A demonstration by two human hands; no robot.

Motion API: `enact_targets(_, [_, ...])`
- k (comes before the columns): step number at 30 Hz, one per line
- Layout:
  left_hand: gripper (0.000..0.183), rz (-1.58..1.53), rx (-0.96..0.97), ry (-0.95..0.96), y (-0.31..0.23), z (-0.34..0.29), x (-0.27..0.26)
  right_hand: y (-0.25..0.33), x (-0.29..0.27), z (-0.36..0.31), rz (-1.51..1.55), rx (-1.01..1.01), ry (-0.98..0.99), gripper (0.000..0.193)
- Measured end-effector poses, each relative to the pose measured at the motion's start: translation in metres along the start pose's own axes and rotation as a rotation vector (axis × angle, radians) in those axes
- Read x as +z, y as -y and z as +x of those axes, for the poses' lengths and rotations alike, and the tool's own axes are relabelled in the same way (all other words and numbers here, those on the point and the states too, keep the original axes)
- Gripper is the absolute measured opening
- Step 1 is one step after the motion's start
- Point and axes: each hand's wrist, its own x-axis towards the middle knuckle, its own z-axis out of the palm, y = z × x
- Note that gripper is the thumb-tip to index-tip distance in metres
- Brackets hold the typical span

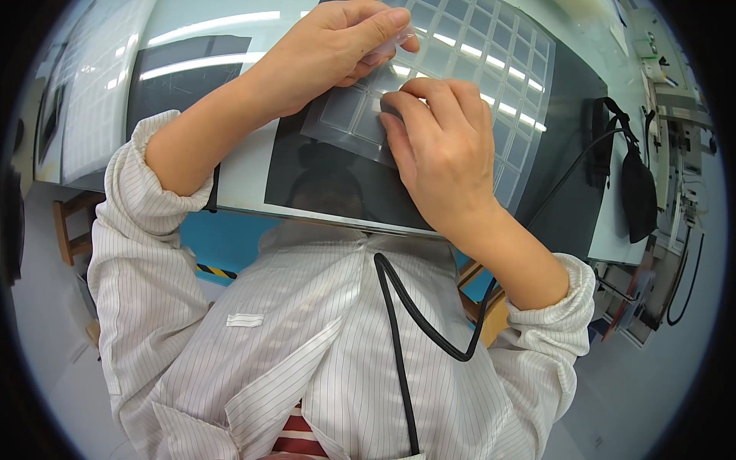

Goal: Inspecting and sorting small transparent plastic bags on a light table within a manufacturing environment.

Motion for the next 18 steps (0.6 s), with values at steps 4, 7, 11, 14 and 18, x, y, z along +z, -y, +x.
enact_targets(4, [0.039,0.015,-0.013,0.001,-0.001,0.0,0.0,-0.003,0.0,0.001,0.015,-0.02,0.004,0.02])
enact_targets(7, [0.039,0.031,-0.024,0.003,-0.002,0.0,-0.001,-0.003,0.001,0.0,0.046,-0.008,0.009,0.02])
enact_targets(11, [0.04,0.044,-0.031,0.008,-0.004,-0.001,0.0,-0.002,0.0,0.003,-0.005,0.05,-0.024,0.019])
enact_targets(14, [0.041,0.036,0.005,-0.031,-0.001,-0.001,0.002,-0.003,0.0,0.004,-0.03,0.005,0.006,0.019])
enact_targets(18, [0.043,0.008,-0.044,0.023,0.001,0.0,0.002,-0.004,-0.015,0.013,0.129,0.043,0.024,0.015])
